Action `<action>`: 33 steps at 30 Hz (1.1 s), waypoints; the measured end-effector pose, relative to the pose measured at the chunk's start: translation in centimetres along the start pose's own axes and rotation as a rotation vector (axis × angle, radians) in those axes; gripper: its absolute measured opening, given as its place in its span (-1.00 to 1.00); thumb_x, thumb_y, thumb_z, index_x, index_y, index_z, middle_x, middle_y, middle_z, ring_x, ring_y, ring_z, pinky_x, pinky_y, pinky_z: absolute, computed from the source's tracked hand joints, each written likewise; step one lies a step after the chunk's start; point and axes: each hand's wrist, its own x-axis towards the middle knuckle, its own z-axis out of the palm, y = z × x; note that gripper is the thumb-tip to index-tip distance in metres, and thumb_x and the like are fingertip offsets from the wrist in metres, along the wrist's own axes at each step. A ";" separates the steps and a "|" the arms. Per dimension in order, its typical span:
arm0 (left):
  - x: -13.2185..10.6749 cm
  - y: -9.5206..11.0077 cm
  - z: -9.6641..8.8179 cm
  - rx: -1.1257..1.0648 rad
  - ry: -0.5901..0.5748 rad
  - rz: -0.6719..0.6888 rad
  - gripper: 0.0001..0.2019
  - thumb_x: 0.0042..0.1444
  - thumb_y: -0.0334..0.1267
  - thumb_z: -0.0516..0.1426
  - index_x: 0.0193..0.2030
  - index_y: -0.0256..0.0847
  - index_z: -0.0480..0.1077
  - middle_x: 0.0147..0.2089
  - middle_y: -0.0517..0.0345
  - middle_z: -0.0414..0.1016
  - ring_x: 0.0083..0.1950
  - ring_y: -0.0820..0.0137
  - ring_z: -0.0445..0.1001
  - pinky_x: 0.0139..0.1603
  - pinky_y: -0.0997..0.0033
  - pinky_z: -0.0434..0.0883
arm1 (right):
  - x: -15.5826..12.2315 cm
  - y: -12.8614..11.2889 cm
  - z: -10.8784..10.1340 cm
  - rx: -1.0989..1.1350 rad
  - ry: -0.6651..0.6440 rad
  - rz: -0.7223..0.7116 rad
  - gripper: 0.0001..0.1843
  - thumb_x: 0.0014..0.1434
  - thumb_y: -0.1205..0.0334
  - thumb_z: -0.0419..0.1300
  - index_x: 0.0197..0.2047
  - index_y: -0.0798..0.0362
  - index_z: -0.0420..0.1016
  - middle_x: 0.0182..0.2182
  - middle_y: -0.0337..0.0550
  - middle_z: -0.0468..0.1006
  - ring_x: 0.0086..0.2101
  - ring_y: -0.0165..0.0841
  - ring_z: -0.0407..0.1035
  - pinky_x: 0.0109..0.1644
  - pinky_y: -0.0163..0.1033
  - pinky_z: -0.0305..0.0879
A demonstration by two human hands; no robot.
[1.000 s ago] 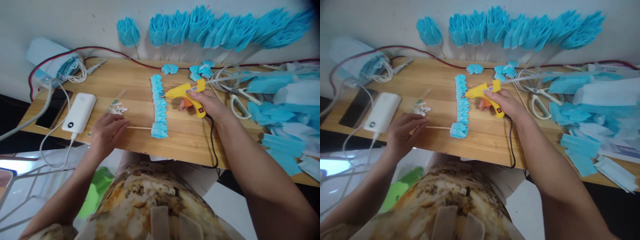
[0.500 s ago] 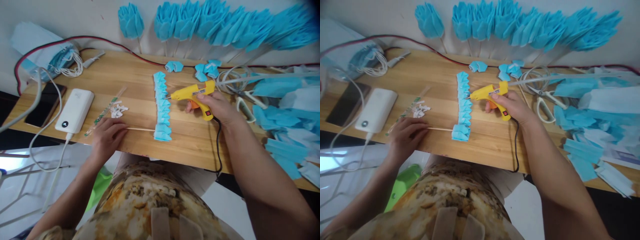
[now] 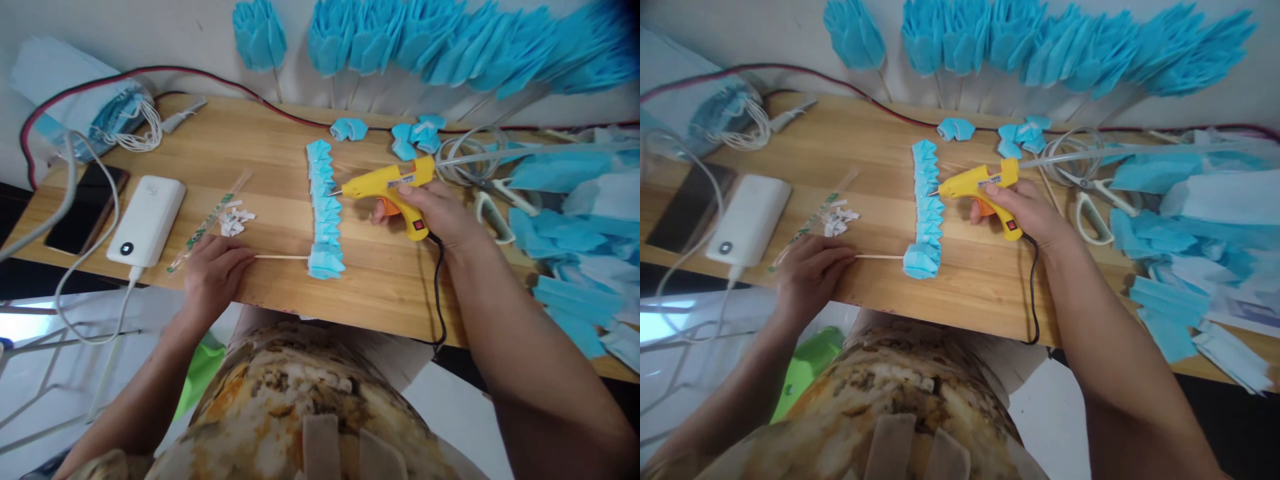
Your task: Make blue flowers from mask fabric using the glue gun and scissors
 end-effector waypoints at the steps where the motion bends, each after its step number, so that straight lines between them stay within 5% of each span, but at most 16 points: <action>1: 0.1 0.0 0.0 0.002 0.000 0.006 -0.86 0.34 -0.29 0.18 -0.21 -0.15 0.60 -0.19 0.07 0.63 -0.20 0.27 0.52 -0.14 0.21 0.42 | 0.0 0.0 0.0 0.001 0.003 0.001 -0.41 0.11 -0.33 0.34 -0.40 0.12 0.65 -0.48 -0.09 0.64 -0.41 -0.34 0.55 -0.26 -0.32 0.46; 33: 0.5 -0.3 -0.3 -0.034 -0.084 0.093 -0.80 0.37 -0.42 0.07 -0.13 -0.22 0.55 -0.20 0.05 0.56 -0.22 0.31 0.49 -0.22 0.30 0.43 | 0.1 -0.2 0.2 0.042 -0.031 -0.019 -0.42 0.12 -0.32 0.35 -0.39 0.12 0.65 -0.42 -0.06 0.68 -0.43 -0.37 0.53 -0.31 -0.32 0.43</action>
